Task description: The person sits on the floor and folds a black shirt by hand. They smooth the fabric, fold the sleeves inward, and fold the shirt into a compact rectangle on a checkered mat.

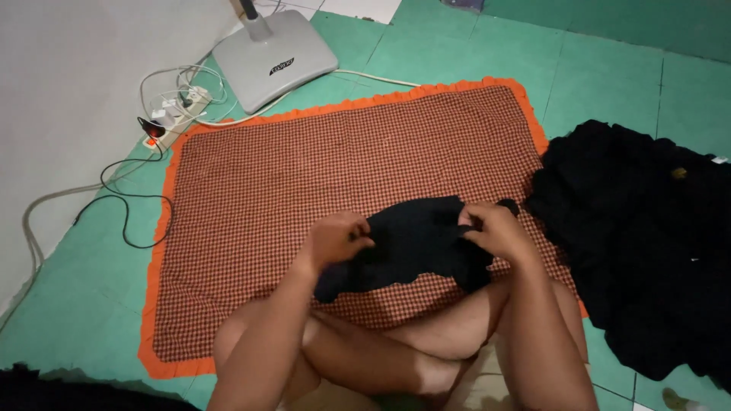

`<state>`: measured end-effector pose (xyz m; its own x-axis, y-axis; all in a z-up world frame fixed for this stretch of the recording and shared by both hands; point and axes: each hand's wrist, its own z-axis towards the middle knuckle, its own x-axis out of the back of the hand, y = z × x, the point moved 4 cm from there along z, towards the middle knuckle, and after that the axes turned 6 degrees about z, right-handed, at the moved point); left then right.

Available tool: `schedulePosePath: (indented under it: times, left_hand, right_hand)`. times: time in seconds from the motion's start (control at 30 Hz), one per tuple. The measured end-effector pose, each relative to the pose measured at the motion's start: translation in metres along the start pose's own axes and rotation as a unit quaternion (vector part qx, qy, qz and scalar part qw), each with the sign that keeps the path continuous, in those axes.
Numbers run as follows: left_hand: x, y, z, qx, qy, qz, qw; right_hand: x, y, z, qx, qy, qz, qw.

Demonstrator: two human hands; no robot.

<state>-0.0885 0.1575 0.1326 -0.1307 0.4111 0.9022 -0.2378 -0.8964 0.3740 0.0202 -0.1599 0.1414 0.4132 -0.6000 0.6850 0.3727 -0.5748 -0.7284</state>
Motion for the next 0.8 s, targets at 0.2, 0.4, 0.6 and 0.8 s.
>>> schedulePosePath:
  times: [0.2, 0.4, 0.6, 0.8]
  left_hand:
    - [-0.054, 0.073, -0.002, 0.042, -0.094, 0.052, 0.993]
    - [-0.088, 0.041, -0.002, 0.052, -0.061, 0.098, 0.992]
    - [-0.095, 0.000, 0.002, 0.183, 0.004, 0.005, 0.983]
    - [-0.067, 0.005, 0.011, 0.199, 0.017, -0.062, 0.978]
  right_hand:
    - [-0.026, 0.005, 0.008, 0.080, -0.001, 0.166, 0.983]
    - [-0.031, -0.038, 0.003, 0.128, -0.023, 0.193, 0.973]
    - [-0.008, -0.020, 0.001, 0.054, 0.044, 0.030, 0.997]
    - [0.014, -0.044, -0.011, -0.004, 0.038, -0.047, 0.998]
